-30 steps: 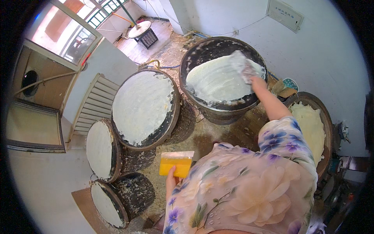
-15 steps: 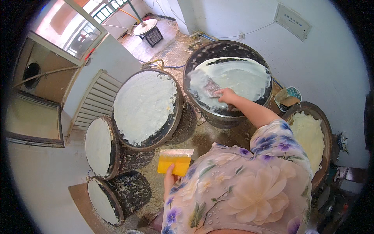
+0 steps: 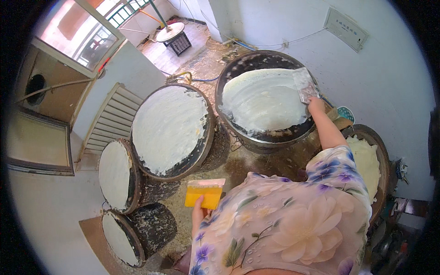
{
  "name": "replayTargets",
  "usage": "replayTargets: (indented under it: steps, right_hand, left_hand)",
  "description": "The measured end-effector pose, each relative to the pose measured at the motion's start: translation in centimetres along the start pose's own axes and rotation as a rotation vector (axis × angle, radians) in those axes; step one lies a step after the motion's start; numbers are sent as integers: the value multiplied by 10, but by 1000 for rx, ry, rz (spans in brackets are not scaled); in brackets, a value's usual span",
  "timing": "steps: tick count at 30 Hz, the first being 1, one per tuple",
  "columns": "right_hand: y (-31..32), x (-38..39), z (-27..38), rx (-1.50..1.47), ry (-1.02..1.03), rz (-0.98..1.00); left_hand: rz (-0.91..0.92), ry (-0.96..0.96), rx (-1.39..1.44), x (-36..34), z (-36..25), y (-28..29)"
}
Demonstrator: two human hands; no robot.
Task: The person scoops white batter from a large metal bowl using a ladle and pours it into several round molds. They then use a yellow plastic scraper to spread the batter evenly across the surface of each mold. The person repeats this process for multiple molds, occasionally lifting a finished layer to transfer it to a larger tray.
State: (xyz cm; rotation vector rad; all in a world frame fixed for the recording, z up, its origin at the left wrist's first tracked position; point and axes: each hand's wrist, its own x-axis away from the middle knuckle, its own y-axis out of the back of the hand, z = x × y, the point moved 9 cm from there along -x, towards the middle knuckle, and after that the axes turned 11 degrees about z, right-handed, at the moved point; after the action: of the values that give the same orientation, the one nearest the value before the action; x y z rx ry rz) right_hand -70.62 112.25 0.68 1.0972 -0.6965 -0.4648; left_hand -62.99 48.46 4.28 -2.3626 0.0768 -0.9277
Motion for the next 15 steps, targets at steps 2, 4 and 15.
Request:
replayTargets:
  steps: [2, 4, 15]
  right_hand:
    - [-7, 1, -19, -153, -91, 43]
    - [-39, -3, -8, -860, -130, 233]
    - [-83, 42, 238, -197, 681, 386]
  left_hand:
    - [37, 26, -39, -3, 1, 2]
    - [69, 84, -160, -5, 2, 4]
    - [-3, 16, -145, -6, -7, -20]
